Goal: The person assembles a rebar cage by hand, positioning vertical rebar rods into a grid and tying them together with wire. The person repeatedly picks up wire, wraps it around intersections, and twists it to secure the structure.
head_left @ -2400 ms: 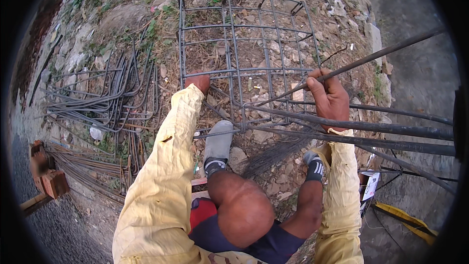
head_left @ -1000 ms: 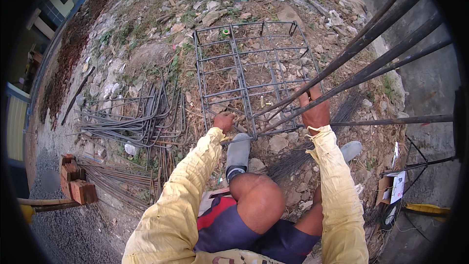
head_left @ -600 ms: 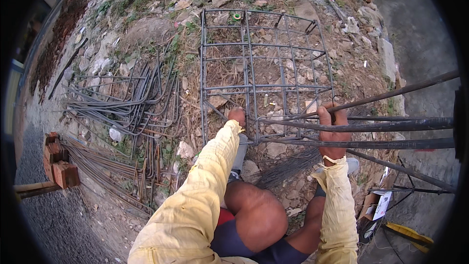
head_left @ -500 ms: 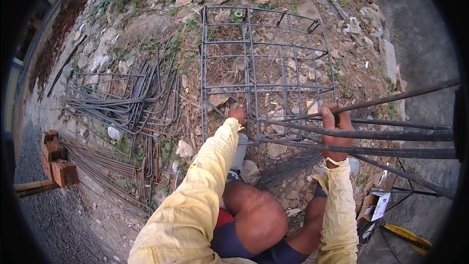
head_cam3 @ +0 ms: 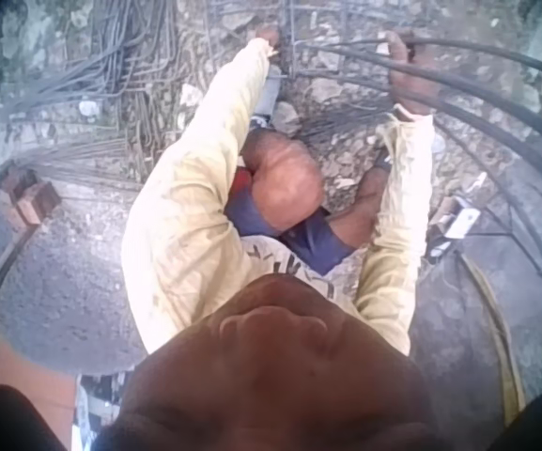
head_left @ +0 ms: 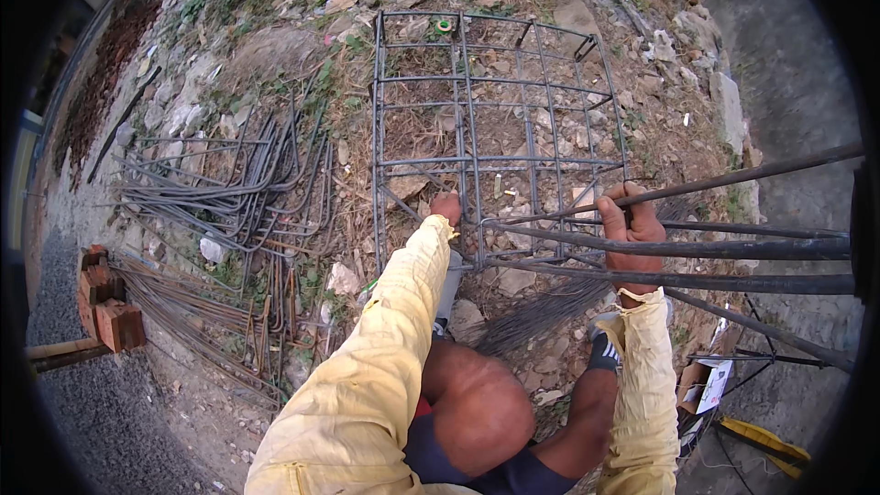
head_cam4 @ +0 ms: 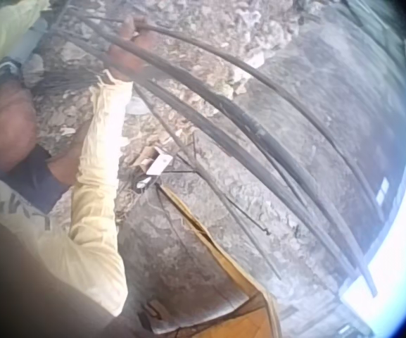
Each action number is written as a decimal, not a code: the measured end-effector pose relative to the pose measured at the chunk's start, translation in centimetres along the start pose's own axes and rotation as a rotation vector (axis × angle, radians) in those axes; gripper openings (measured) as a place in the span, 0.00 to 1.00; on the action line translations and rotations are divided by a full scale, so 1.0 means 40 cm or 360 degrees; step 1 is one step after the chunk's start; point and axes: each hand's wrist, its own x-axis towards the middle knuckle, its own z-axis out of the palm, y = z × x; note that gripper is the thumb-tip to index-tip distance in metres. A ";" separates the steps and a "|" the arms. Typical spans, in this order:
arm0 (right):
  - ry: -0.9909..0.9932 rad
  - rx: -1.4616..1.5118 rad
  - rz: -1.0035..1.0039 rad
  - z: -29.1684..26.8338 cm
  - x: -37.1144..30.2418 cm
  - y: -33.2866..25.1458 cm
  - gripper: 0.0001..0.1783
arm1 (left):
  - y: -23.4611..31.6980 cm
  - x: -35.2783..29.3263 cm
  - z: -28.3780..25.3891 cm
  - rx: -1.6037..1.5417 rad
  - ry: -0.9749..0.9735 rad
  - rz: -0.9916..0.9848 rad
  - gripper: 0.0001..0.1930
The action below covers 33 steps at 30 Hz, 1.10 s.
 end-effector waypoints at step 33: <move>-0.0404 -0.0439 -0.0123 -0.100 0.000 -0.019 0.17 | 0.697 -0.141 -0.330 0.0554 -0.1425 0.0927 0.27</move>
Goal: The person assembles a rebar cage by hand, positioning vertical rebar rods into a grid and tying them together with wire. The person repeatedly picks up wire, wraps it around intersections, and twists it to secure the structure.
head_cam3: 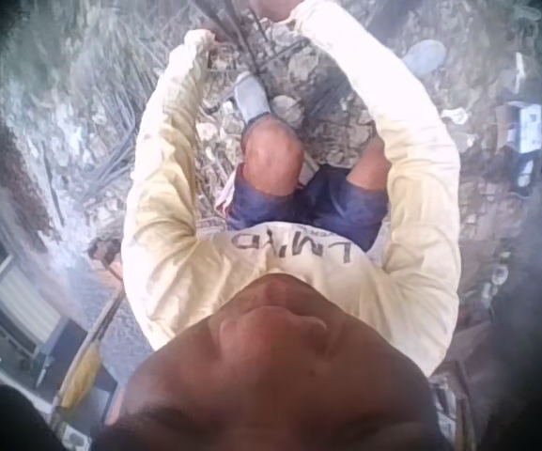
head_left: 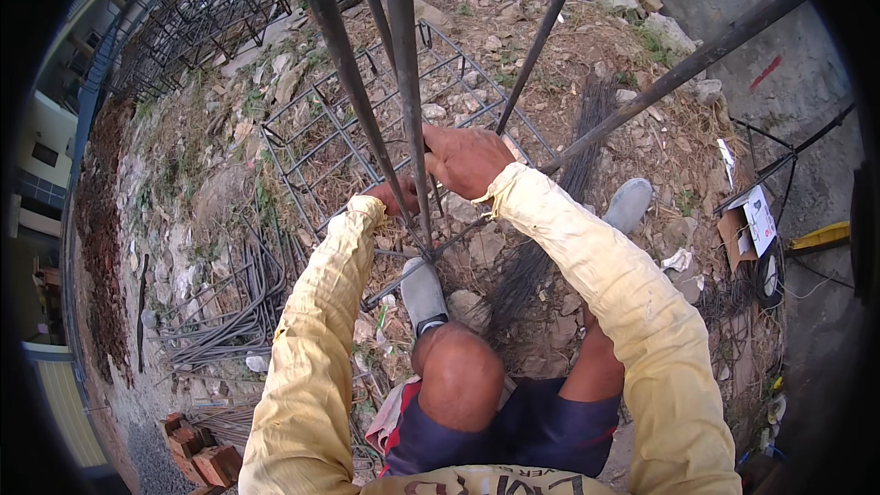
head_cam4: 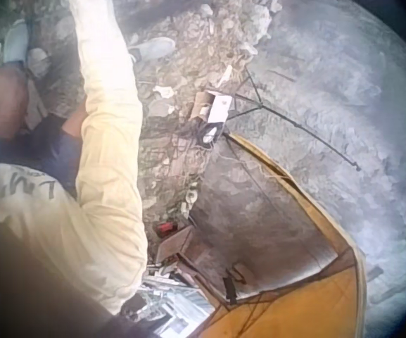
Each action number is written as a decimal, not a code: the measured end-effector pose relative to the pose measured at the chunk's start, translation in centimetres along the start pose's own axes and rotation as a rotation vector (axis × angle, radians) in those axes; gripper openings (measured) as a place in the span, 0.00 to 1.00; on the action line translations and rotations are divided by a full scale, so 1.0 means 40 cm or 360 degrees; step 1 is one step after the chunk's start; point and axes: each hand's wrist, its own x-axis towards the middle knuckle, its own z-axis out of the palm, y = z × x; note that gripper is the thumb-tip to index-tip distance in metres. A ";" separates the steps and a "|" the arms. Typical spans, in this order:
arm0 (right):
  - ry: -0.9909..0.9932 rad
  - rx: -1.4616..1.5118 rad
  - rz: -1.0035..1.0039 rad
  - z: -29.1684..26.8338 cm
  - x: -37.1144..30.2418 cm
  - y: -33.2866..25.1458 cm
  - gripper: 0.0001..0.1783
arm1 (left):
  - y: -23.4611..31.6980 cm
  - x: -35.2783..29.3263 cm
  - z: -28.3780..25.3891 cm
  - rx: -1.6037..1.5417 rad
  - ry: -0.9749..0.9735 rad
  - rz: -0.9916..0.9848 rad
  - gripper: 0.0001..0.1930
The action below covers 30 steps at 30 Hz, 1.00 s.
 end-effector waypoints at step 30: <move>-0.0026 0.0108 -0.0096 -0.006 -0.031 0.036 0.16 | 0.078 0.112 0.051 0.0542 -0.0017 0.0287 0.27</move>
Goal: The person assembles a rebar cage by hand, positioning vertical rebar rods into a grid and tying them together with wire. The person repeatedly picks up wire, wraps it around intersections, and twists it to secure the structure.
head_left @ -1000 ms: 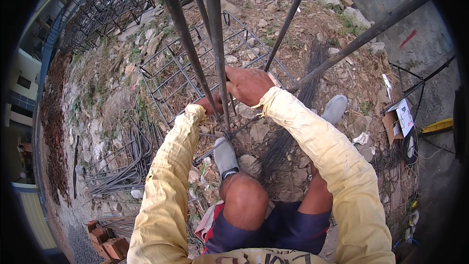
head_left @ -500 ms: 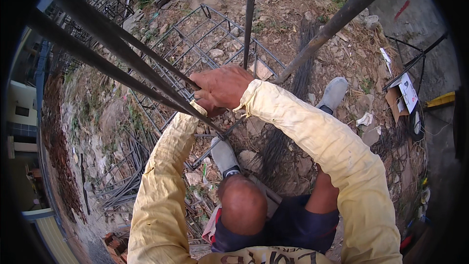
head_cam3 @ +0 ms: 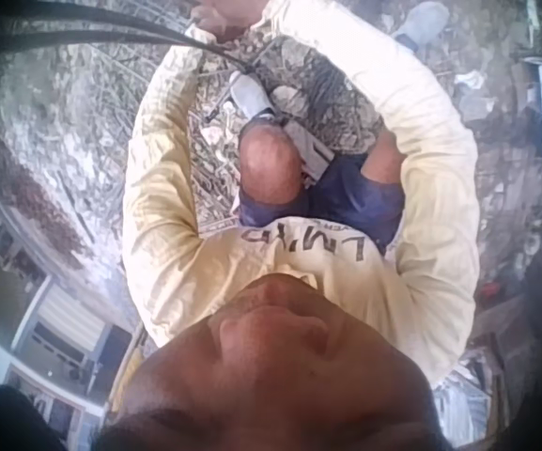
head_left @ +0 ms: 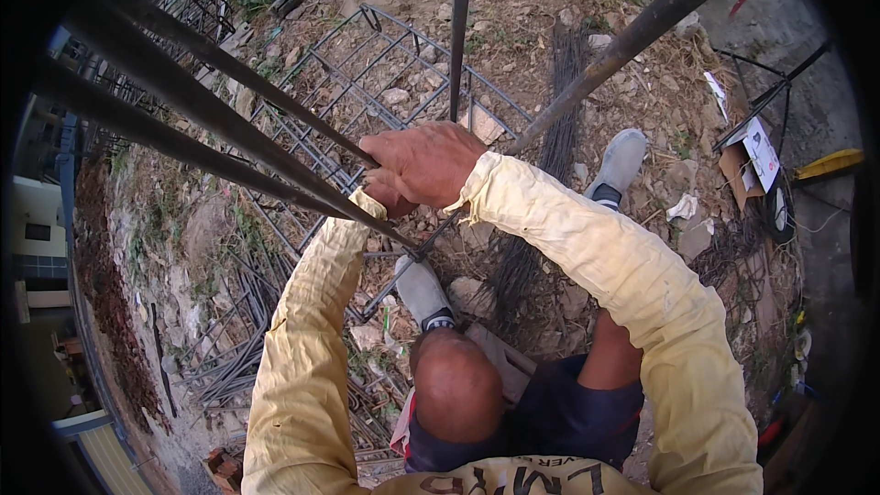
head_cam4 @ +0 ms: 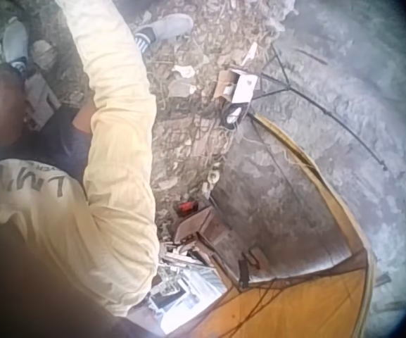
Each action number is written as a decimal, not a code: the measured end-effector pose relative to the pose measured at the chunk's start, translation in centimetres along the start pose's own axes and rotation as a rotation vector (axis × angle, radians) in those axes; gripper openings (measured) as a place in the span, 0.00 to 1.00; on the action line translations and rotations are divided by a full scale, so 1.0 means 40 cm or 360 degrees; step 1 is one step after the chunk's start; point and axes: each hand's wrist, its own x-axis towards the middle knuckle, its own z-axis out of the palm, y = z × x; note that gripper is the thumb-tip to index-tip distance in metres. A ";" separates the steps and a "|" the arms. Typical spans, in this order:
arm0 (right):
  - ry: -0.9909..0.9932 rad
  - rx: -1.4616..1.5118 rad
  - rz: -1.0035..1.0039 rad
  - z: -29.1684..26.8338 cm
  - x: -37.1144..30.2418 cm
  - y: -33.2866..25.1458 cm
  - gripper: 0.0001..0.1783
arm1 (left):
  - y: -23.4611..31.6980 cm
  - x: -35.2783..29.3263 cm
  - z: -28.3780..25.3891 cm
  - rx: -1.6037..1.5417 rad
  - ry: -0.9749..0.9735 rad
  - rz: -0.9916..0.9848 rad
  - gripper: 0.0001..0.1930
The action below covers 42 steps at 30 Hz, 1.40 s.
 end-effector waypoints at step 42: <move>0.0403 0.0571 0.1150 0.229 -0.263 0.070 0.23 | -0.005 -0.017 0.049 0.0085 0.0213 0.0313 0.22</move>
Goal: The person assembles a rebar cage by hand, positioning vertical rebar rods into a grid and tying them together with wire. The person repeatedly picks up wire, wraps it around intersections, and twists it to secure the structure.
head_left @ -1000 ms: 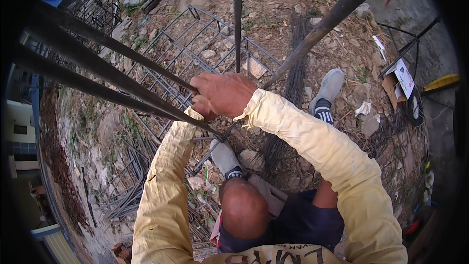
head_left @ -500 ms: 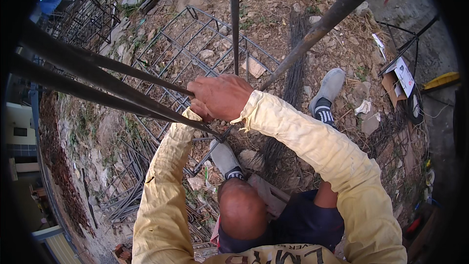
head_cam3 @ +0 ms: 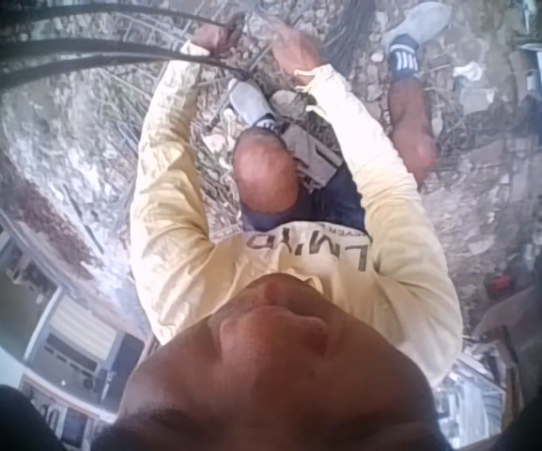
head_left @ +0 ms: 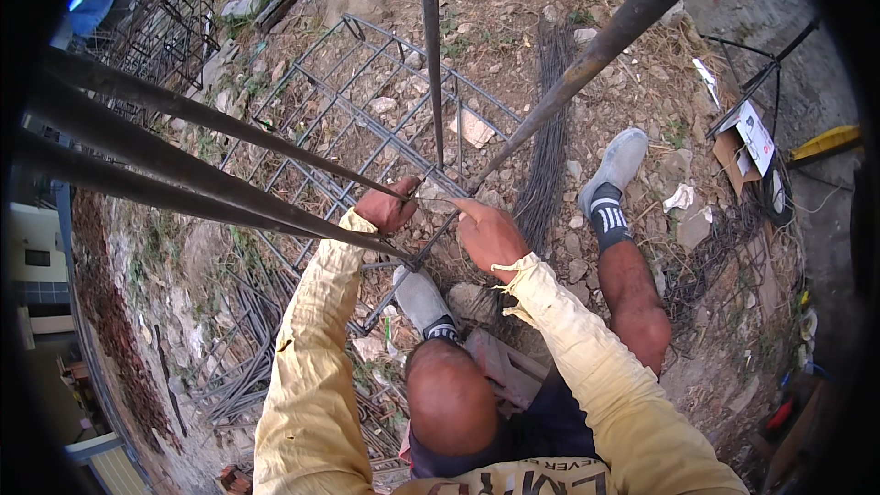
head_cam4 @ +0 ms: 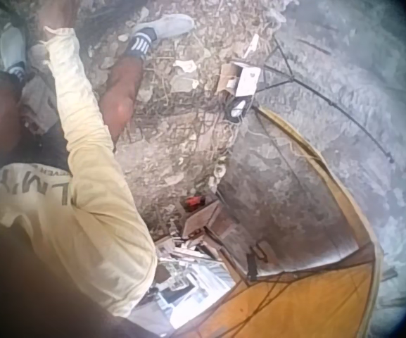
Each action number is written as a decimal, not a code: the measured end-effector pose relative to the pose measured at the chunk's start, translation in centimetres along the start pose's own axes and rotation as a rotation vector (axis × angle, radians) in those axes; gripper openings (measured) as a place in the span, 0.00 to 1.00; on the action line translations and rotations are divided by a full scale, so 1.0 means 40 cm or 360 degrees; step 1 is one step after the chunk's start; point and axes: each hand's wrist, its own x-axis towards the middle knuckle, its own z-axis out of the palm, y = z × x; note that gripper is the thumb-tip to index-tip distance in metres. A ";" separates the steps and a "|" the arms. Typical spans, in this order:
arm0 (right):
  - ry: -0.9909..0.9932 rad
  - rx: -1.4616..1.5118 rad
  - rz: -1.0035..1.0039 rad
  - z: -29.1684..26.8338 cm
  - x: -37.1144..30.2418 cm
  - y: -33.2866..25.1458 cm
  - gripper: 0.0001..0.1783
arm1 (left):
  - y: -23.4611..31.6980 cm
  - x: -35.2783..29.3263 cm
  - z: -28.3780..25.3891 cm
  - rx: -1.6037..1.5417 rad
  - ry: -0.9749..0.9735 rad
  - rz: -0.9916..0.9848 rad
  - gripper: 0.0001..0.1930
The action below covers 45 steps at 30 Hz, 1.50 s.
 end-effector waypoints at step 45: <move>-0.0450 -0.0837 0.0207 0.242 0.278 0.114 0.12 | 0.088 0.036 -0.039 0.0384 -0.0165 -0.0219 0.35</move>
